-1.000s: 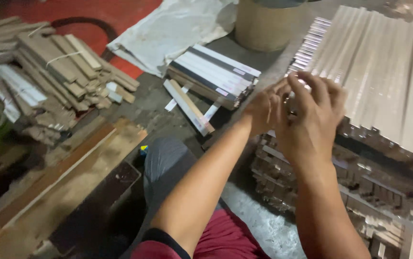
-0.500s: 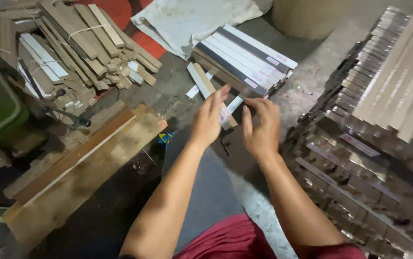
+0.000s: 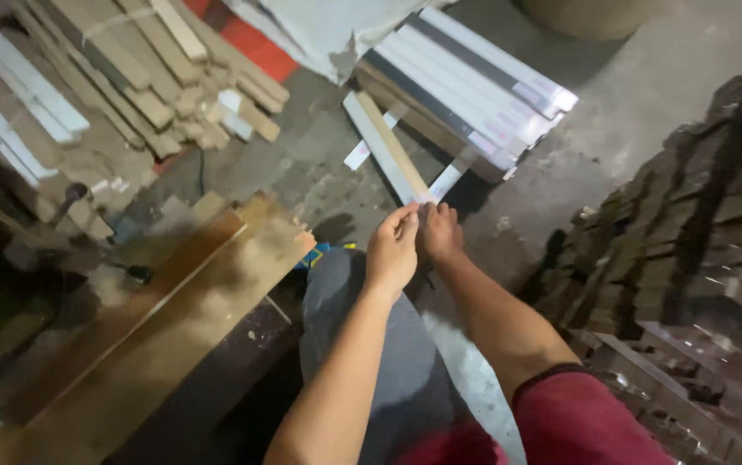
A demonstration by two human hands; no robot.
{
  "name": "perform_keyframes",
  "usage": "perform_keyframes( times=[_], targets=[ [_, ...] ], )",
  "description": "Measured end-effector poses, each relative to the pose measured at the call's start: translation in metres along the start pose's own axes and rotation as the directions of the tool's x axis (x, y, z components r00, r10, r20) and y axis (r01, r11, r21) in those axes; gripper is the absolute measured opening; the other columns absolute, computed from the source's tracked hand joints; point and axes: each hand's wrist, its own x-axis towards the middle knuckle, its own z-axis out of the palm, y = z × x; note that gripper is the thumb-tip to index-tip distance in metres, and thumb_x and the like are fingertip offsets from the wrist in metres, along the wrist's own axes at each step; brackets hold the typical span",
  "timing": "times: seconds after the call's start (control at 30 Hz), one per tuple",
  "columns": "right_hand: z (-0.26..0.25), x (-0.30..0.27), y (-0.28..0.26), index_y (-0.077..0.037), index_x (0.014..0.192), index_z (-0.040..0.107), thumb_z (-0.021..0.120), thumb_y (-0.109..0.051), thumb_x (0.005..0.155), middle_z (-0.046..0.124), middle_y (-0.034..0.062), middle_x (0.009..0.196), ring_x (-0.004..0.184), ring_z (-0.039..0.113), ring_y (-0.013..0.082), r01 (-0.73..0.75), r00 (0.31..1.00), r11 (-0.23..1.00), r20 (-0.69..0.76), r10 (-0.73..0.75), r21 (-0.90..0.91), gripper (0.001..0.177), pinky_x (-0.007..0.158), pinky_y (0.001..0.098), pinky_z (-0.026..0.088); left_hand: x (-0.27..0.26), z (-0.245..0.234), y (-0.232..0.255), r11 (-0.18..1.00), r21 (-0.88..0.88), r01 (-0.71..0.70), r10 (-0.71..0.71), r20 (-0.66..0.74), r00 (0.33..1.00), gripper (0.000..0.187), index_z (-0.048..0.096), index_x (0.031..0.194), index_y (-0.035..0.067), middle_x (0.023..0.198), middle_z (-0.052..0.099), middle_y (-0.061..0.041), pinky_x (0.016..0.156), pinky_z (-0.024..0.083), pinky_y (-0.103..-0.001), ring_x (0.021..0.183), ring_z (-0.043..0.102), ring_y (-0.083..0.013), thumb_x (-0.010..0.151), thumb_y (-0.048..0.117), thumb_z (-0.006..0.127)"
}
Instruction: Positioning and punching holes in white strips using an industrial machine
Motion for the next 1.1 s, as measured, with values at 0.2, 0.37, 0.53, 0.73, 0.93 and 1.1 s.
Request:
perform_keyframes(
  times=[0.2, 0.37, 0.53, 0.73, 0.93, 1.1],
  targets=[
    [0.054, 0.038, 0.039, -0.002, 0.118, 0.057, 0.033, -0.031, 0.11, 0.062, 0.028, 0.11, 0.104, 0.065, 0.0491, -0.212, 0.977, 0.969, 0.053, 0.206, 0.129, 0.039, 0.086, 0.0586, 0.058, 0.005, -0.015, 0.007, 0.953, -0.276, 0.128, -0.151, -0.066, 0.986, 0.045, 0.058, 0.141, -0.002, 0.141, 0.059, -0.031, 0.099, 0.055, -0.051, 0.133, 0.057, -0.0435, 0.104, 0.024, 0.059],
    [-0.01, 0.033, -0.015, -0.006, 0.128, 0.052, 0.066, -0.044, 0.095, 0.068, 0.0309, 0.115, 0.111, 0.067, 0.05, -0.221, 0.956, 0.96, 0.233, 0.178, 0.171, 0.052, 0.09, 0.0601, 0.056, 0.014, -0.027, 0.004, 0.959, -0.266, 0.098, -0.141, -0.15, 0.978, 0.053, 0.054, 0.145, -0.001, 0.147, 0.054, -0.03, 0.108, 0.049, -0.051, 0.139, 0.051, -0.0422, 0.102, 0.029, 0.063],
    [-0.038, -0.014, -0.033, -0.002, 0.118, 0.057, 0.056, -0.036, 0.103, 0.066, 0.0221, 0.094, 0.094, 0.07, 0.0318, -0.06, 0.978, 0.764, 0.193, -0.085, 0.643, 0.037, 0.076, 0.034, 0.055, 0.002, -0.038, 0.014, 0.983, 0.008, 0.181, -0.176, -0.189, 0.966, 0.074, 0.043, 0.155, 0.009, 0.149, 0.05, -0.028, 0.119, 0.04, -0.05, 0.143, 0.046, -0.0409, 0.098, 0.052, 0.061],
    [-0.139, -0.099, -0.129, -0.003, 0.104, 0.06, 0.054, -0.035, 0.105, 0.055, 0.026, 0.095, 0.102, 0.058, 0.0366, -0.02, 0.992, 0.684, 0.099, -0.077, 0.729, 0.032, 0.089, 0.0496, 0.049, -0.051, -0.086, 0.055, 0.991, 0.125, 0.048, -0.032, -0.126, 0.992, 0.057, 0.064, 0.135, 0.001, 0.13, 0.068, -0.024, 0.102, 0.054, -0.046, 0.125, 0.063, -0.0381, 0.102, 0.046, 0.055],
    [-0.164, -0.101, -0.18, -0.002, 0.151, 0.049, 0.062, -0.055, 0.1, 0.07, 0.0246, 0.121, 0.103, 0.072, 0.0335, -0.16, 0.97, 0.57, 0.236, -0.061, 0.806, 0.074, 0.085, 0.0498, 0.058, -0.134, -0.204, 0.077, 0.935, 0.349, -0.065, 0.092, -0.061, 0.994, 0.054, 0.066, 0.135, 0.004, 0.129, 0.07, -0.022, 0.104, 0.051, -0.047, 0.126, 0.062, -0.0385, 0.106, 0.045, 0.048],
    [-0.138, -0.047, -0.203, -0.002, 0.14, 0.049, 0.068, -0.034, 0.106, 0.058, 0.0058, 0.097, 0.077, 0.065, 0.0113, -0.088, 0.996, 0.213, 0.078, 0.053, 0.973, 0.05, 0.062, 0.021, 0.054, -0.229, -0.301, 0.096, 0.94, 0.324, 0.105, -0.118, 0.019, 0.993, 0.052, 0.06, 0.143, 0.0, 0.146, 0.058, -0.028, 0.117, 0.037, -0.053, 0.141, 0.048, -0.0444, 0.106, 0.034, 0.047]
  ],
)
